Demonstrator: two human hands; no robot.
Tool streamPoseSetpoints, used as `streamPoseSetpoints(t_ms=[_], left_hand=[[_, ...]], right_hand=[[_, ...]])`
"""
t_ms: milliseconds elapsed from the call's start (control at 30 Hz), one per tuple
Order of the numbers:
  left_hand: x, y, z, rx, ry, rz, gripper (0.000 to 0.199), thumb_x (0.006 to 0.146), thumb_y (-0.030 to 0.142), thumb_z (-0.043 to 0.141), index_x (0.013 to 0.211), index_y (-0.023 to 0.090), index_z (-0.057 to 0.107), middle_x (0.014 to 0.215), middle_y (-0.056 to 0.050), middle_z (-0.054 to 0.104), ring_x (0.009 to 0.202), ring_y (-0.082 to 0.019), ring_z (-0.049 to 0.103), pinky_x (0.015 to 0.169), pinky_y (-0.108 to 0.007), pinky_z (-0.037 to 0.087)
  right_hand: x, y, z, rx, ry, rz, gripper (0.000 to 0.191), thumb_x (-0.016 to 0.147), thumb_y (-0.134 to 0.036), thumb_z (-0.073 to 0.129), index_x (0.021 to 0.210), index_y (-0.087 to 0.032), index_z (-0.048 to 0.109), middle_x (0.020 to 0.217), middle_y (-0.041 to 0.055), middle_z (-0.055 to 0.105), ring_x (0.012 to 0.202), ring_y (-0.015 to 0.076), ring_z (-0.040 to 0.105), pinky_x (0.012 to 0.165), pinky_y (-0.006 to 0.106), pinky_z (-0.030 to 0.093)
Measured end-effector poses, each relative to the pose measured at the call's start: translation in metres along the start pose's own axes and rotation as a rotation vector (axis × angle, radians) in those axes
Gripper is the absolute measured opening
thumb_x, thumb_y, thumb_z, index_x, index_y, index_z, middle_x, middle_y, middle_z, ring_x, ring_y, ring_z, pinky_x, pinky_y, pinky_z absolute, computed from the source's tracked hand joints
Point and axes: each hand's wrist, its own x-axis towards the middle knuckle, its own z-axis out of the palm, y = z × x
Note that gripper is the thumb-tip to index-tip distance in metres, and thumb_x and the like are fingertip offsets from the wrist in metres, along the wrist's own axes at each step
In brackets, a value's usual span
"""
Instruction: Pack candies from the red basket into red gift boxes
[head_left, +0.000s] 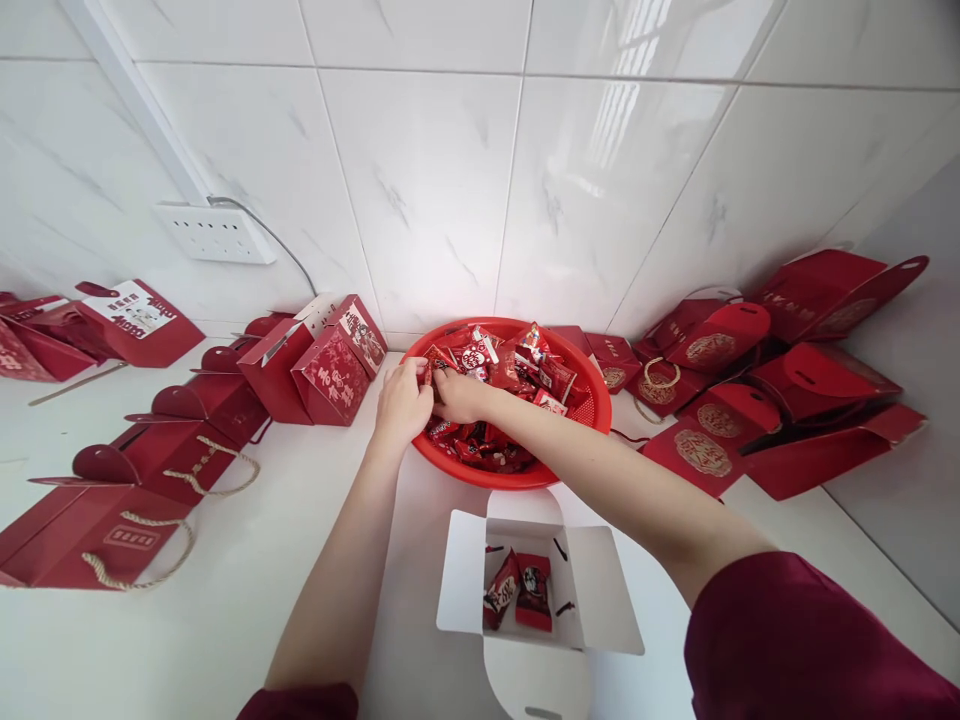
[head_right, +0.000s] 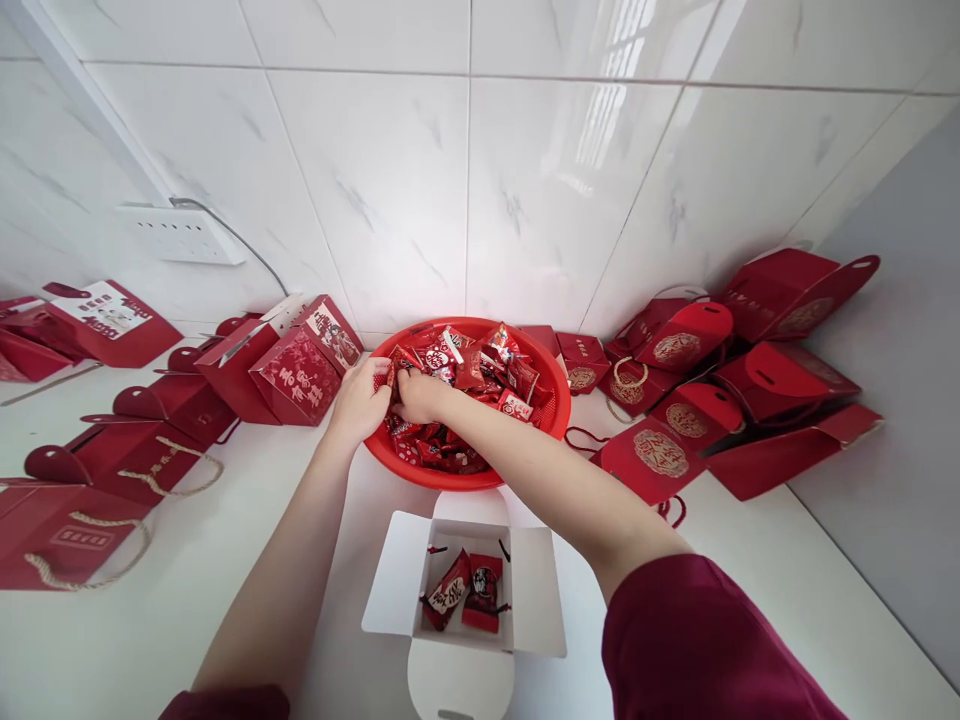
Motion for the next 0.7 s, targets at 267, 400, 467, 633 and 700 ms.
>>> streamPoseSetpoints(t_ms=[267,400,467,633,700], left_hand=[[-0.003,0.003,-0.004,0.021,-0.019,0.006,0.037,0.081,0.012,0.048,0.115,0.019,0.061,0.119,-0.007,0.068,0.122,-0.027,0.052,0.107,-0.043,0.042],[-0.003,0.004,-0.004,0.018,-0.017,0.013,0.034,0.081,0.014,0.049,0.112,0.019,0.063,0.118,-0.007,0.068,0.122,-0.028,0.052,0.108,-0.044,0.041],[-0.003,0.004,-0.003,0.015,-0.019,0.014,0.034,0.080,0.014,0.050,0.110,0.020,0.064,0.118,-0.007,0.068,0.122,-0.029,0.052,0.108,-0.044,0.042],[-0.002,0.003,-0.002,0.017,-0.021,0.018,0.031,0.079,0.015,0.051,0.105,0.021,0.066,0.115,-0.006,0.069,0.120,-0.029,0.053,0.106,-0.045,0.043],[-0.002,0.002,-0.002,0.019,-0.020,0.021,0.029,0.079,0.014,0.051,0.103,0.022,0.066,0.114,-0.006,0.070,0.119,-0.029,0.053,0.105,-0.045,0.043]], right_hand=[[0.000,0.016,-0.030,0.170,-0.431,-0.028,0.034,0.071,-0.038,0.075,0.092,-0.011,0.076,0.091,0.0081,0.075,0.084,0.0236,0.067,0.079,0.029,0.049],[-0.026,0.042,-0.048,0.307,-0.420,-0.098,0.031,0.083,-0.038,0.064,0.098,-0.014,0.076,0.092,0.0038,0.073,0.083,0.0177,0.063,0.077,0.026,0.046],[-0.041,0.052,-0.052,0.381,-0.365,-0.122,0.033,0.087,-0.038,0.060,0.103,-0.015,0.074,0.095,0.0035,0.071,0.085,0.0166,0.061,0.079,0.026,0.046],[-0.067,0.063,-0.047,0.538,-0.238,-0.118,0.034,0.092,-0.045,0.054,0.104,-0.018,0.071,0.088,0.0013,0.067,0.081,0.0151,0.059,0.077,0.027,0.047],[-0.073,0.062,-0.043,0.578,-0.205,-0.097,0.037,0.093,-0.049,0.052,0.100,-0.018,0.071,0.081,0.0000,0.064,0.072,0.0138,0.056,0.068,0.026,0.047]])
